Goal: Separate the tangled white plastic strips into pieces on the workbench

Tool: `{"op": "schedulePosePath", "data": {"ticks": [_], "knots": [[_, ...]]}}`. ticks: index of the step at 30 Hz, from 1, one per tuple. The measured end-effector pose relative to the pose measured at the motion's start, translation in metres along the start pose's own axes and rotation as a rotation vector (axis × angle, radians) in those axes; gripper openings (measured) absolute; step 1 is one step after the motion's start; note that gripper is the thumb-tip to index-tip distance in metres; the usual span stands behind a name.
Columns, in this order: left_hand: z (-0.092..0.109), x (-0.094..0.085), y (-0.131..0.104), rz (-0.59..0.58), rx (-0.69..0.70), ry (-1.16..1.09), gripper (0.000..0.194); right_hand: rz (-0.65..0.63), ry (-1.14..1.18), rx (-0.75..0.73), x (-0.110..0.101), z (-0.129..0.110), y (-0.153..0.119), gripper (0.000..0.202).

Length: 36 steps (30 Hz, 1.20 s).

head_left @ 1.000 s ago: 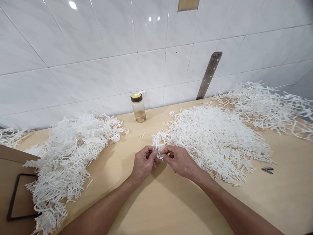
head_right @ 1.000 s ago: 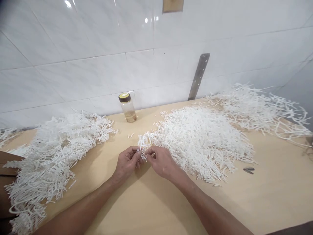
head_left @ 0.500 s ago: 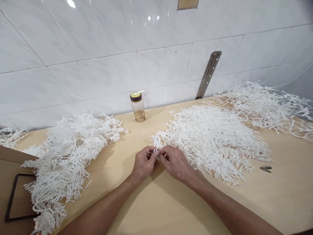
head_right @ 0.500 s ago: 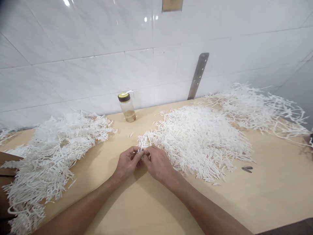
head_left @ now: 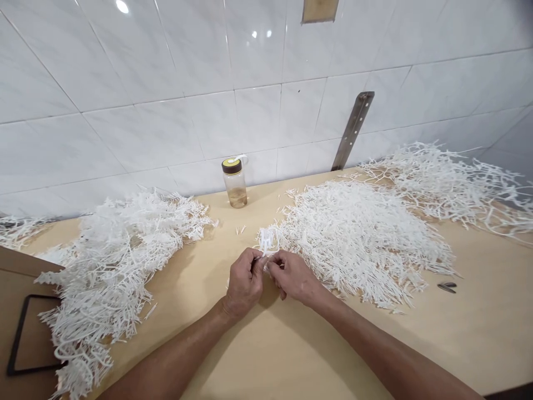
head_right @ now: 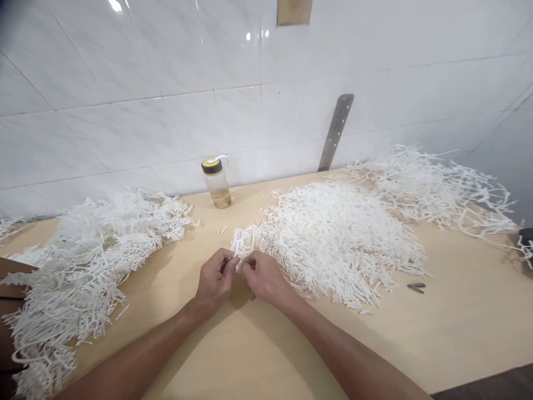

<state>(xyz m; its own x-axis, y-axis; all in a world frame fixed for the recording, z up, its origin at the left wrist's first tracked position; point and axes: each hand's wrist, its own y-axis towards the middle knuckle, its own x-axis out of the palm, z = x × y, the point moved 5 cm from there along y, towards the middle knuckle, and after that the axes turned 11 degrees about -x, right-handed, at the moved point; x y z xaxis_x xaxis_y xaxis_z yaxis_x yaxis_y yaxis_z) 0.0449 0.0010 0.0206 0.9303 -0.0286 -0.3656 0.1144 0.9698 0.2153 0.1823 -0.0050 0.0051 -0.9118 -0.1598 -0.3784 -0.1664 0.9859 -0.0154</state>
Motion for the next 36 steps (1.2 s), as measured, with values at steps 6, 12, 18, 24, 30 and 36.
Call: {"op": "schedulePosePath", "data": {"ticks": [6,12,18,24,30,36], "knots": [[-0.01,0.009,0.005,-0.128,-0.237,-0.251,0.024,0.236,-0.037,-0.021,-0.03,-0.008,-0.004,0.008],[-0.018,0.007,0.011,-0.084,-0.386,-0.34,0.03,0.649,-0.426,-0.249,-0.095,-0.021,-0.012,0.013],[-0.023,0.009,0.01,-0.08,-0.392,-0.331,0.03,0.392,-0.381,-0.416,-0.077,-0.026,-0.008,0.021],[-0.027,0.011,0.011,-0.08,-0.385,-0.347,0.031,0.024,-0.269,-0.344,-0.028,-0.027,-0.008,0.015],[-0.022,0.01,0.01,-0.092,-0.364,-0.332,0.031,0.042,-0.088,-0.161,-0.015,-0.015,-0.003,0.018],[-0.018,0.009,0.011,-0.082,-0.379,-0.386,0.031,0.02,0.054,-0.077,-0.01,-0.006,-0.003,0.015]]}}
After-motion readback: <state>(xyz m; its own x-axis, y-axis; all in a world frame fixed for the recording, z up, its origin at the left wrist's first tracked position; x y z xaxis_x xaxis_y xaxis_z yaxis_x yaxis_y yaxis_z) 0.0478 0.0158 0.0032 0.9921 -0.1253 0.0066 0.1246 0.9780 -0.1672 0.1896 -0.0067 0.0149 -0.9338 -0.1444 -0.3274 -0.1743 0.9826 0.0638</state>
